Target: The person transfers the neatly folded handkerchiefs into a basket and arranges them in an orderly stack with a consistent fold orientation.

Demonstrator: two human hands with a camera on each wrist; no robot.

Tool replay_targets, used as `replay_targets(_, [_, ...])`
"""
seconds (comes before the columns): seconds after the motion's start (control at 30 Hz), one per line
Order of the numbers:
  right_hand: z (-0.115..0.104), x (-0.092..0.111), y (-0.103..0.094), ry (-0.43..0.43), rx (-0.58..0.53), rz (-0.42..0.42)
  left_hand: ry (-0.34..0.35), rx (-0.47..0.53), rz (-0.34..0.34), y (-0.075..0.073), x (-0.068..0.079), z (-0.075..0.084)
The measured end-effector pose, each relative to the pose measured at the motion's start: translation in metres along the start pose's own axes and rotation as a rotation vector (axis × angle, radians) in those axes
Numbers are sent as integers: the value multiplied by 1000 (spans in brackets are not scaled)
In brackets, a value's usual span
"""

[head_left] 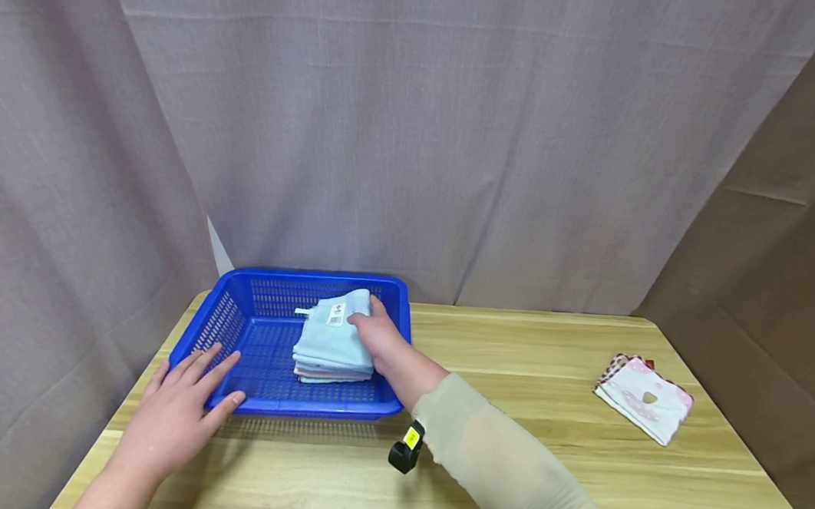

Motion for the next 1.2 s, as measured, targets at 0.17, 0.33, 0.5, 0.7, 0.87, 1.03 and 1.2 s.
replay_targets(0.17, [-2, 1, 0, -16, 76, 23, 3, 4, 0, 0, 0, 0])
replay_targets(0.33, [-5, 2, 0, -70, 148, 42, 6, 4, 5, 0, 0, 0])
replay_targets(0.5, [-8, 3, 1, -123, 242, 81, 9, 5, 11, 0, 0, 0])
replay_targets(0.7, [-11, 6, 3, -175, 320, 103, 10, 5, 16, -1, 0, 0])
replay_targets(0.87, [-10, 7, 2, -189, 363, 101, 7, 3, 4, -2, -1, 0])
replay_targets(1.03, [-12, 12, 0, -225, 397, 77, -8, 2, -30, -2, -1, 0])
replay_targets(1.2, [-14, 22, -2, -248, 424, 29, -13, 5, -37, -2, -1, 0])
Point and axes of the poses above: each hand's wrist, its own x-axis away from the middle knuckle, its own y-axis out of the palm, z = x × y, the point moved 3 cm from there along -x, towards the middle knuckle, and after that the axes turned 4 degrees about -x, right-handed, at the moved point
